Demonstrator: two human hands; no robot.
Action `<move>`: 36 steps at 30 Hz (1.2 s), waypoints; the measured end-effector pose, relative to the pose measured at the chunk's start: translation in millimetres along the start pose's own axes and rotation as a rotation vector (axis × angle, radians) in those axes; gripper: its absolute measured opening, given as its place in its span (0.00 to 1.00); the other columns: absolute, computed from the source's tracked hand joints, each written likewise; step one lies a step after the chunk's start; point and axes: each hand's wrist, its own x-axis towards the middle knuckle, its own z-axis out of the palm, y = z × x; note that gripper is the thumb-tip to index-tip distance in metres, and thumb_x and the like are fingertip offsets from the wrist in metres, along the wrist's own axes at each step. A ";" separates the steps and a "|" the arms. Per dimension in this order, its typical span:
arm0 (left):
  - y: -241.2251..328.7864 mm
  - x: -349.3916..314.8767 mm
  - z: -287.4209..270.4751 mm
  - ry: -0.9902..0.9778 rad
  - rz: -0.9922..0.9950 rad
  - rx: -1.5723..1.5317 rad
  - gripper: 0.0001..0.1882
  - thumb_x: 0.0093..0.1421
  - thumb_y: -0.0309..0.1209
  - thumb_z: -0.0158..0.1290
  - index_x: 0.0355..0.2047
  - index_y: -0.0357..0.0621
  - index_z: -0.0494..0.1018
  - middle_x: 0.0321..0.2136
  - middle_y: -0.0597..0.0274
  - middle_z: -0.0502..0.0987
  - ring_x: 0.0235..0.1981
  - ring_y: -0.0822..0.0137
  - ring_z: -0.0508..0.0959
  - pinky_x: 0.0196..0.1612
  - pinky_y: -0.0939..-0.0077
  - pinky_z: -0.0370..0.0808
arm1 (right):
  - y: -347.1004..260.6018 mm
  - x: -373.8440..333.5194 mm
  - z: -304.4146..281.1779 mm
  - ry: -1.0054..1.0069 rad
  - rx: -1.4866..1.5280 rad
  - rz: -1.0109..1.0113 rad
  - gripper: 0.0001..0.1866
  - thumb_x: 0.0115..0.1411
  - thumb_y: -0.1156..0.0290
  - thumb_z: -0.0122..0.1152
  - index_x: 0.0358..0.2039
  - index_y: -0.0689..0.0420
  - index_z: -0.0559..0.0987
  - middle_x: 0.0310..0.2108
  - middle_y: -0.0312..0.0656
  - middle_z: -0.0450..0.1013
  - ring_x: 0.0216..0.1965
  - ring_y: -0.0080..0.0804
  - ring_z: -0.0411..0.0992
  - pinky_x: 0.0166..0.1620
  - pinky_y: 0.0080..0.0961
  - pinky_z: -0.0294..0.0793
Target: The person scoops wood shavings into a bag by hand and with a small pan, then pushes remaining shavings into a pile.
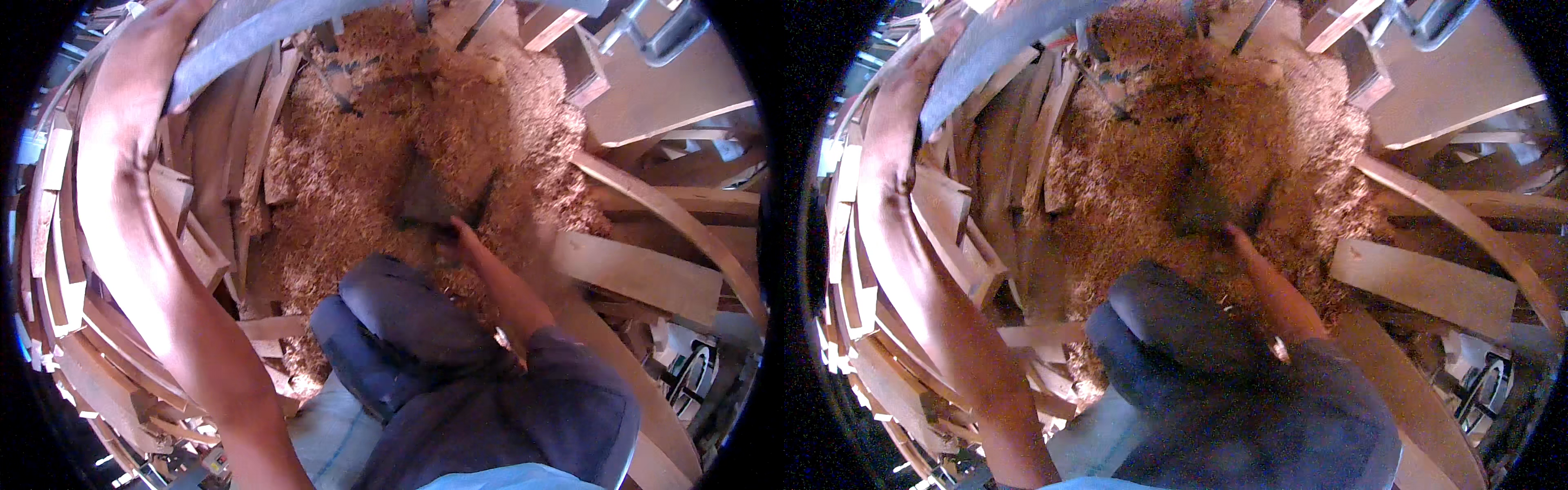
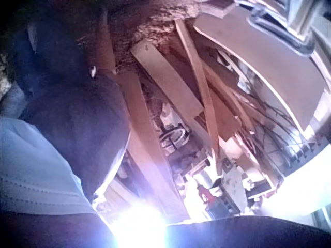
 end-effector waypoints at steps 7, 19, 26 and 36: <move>-16.8 23.8 -17.0 0.066 -0.123 0.143 0.34 0.61 0.57 0.53 0.56 0.41 0.73 0.45 0.54 0.79 0.46 0.68 0.77 0.54 0.73 0.68 | -254.9 -57.9 30.3 0.374 -1.655 -0.814 0.22 0.59 0.55 0.60 0.48 0.55 0.80 0.39 0.49 0.79 0.40 0.42 0.77 0.45 0.36 0.75; -17.6 13.8 -11.6 0.245 -0.104 0.038 0.24 0.67 0.45 0.50 0.51 0.36 0.74 0.39 0.58 0.80 0.39 0.71 0.77 0.46 0.77 0.71 | -605.1 58.9 29.3 0.464 -1.714 -1.266 0.29 0.64 0.46 0.50 0.54 0.57 0.76 0.49 0.53 0.75 0.52 0.50 0.73 0.53 0.38 0.70; 7.5 4.2 -22.7 0.144 -0.325 0.063 0.22 0.69 0.43 0.50 0.52 0.35 0.73 0.38 0.64 0.77 0.39 0.76 0.72 0.47 0.78 0.68 | -512.0 82.0 81.9 0.311 -1.782 -0.762 0.37 0.60 0.38 0.53 0.58 0.55 0.73 0.50 0.50 0.76 0.52 0.45 0.72 0.55 0.39 0.69; -2.6 10.4 -31.3 0.109 -0.329 0.094 0.26 0.69 0.46 0.49 0.56 0.37 0.71 0.42 0.57 0.79 0.43 0.71 0.75 0.52 0.75 0.68 | -340.8 109.9 29.9 0.130 -1.787 -1.201 0.23 0.68 0.56 0.46 0.57 0.57 0.71 0.49 0.51 0.74 0.49 0.44 0.73 0.52 0.39 0.71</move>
